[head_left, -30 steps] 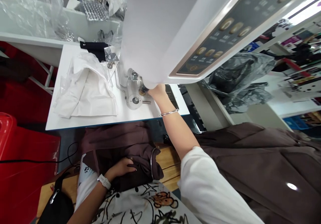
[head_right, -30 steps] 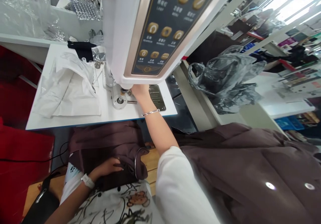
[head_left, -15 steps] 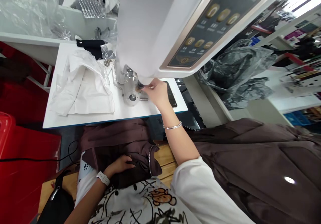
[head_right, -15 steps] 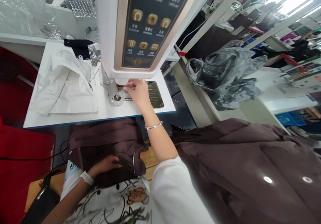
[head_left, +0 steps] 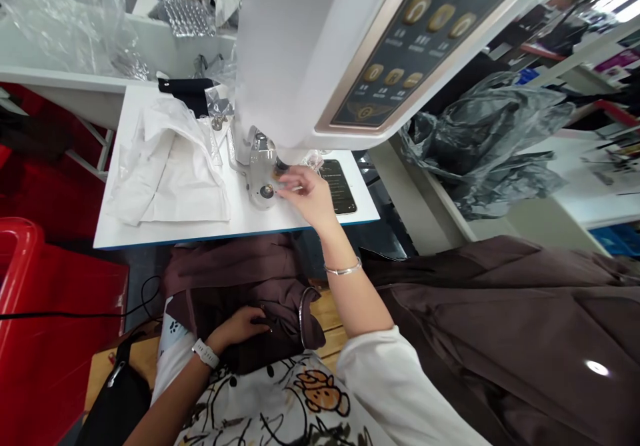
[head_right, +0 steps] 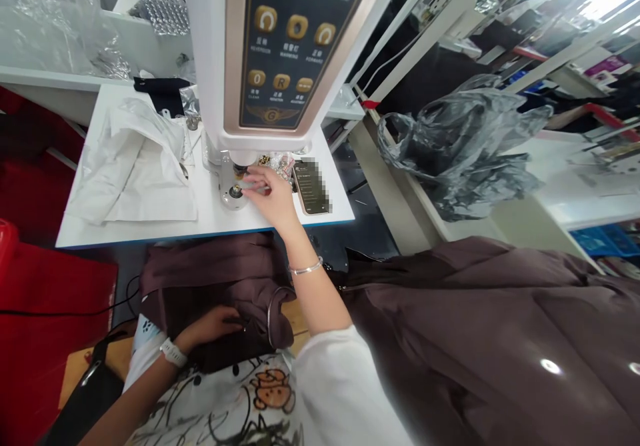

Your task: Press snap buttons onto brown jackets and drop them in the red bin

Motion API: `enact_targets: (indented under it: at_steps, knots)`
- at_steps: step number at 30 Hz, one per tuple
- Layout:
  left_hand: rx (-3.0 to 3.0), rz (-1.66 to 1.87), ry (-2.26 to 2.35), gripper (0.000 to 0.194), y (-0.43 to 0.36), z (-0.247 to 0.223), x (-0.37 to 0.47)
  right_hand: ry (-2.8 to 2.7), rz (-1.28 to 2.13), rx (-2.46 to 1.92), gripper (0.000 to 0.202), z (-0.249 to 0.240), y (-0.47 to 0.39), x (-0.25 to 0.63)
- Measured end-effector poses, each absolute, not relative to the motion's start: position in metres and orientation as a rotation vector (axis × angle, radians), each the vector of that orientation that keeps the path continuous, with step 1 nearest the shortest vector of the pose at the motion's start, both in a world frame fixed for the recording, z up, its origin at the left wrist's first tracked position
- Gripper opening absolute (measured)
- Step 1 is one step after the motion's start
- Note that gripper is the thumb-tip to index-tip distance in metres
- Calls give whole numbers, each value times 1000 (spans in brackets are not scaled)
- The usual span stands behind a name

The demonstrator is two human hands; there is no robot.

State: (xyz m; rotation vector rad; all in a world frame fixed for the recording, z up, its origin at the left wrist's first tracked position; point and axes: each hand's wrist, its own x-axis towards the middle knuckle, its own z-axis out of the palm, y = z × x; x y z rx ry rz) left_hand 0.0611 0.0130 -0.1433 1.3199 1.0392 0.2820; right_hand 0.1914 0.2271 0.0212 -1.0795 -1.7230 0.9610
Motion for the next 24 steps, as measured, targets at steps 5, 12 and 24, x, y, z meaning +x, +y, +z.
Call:
enact_targets:
  at_steps: [5, 12, 24]
  knots:
    - [1716, 598, 1608, 27, 21, -89, 11, -2176, 1382, -984, 25, 9, 168, 197]
    - [1607, -213, 2269, 26, 28, -74, -40, -2768, 1102, -1172, 83, -83, 95, 144]
    - [1628, 577, 960, 22, 6, 24, 22, -1985, 1183, -790, 12, -43, 75, 252]
